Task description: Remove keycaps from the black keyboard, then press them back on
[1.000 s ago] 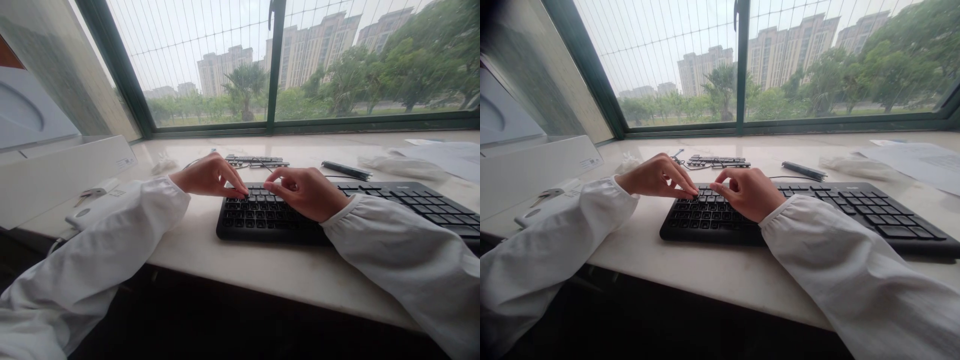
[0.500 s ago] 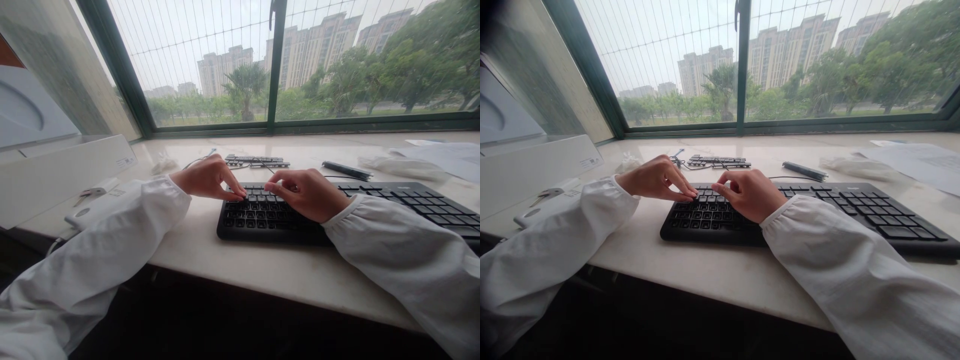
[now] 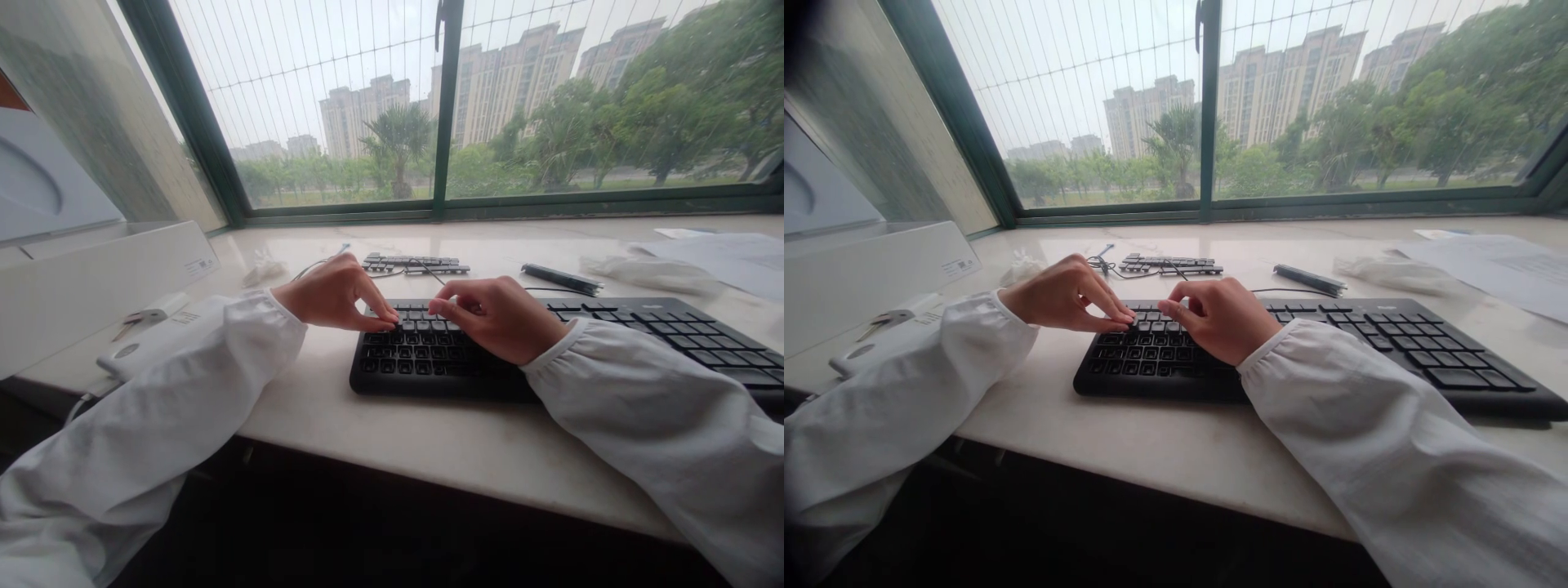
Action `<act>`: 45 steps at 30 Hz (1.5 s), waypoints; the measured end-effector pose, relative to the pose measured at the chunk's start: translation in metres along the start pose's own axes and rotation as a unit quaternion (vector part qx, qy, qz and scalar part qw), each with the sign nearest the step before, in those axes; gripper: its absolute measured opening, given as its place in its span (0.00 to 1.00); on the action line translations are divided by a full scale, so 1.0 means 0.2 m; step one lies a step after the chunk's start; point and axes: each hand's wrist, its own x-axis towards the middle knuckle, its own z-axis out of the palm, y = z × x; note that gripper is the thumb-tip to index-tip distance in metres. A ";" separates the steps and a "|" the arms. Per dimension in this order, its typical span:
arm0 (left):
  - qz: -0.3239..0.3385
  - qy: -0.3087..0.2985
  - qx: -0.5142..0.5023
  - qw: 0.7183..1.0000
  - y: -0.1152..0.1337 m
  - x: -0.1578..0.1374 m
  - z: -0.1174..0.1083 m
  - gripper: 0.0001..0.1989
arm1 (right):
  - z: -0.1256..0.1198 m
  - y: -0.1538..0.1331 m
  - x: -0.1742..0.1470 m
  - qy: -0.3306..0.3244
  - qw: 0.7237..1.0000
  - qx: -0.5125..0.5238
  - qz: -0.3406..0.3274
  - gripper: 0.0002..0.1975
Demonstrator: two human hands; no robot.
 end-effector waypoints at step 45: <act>0.009 0.018 0.101 0.995 0.02 0.00 0.01 0.10 | 0.00 0.01 0.00 -0.012 1.000 -0.017 -0.001 0.17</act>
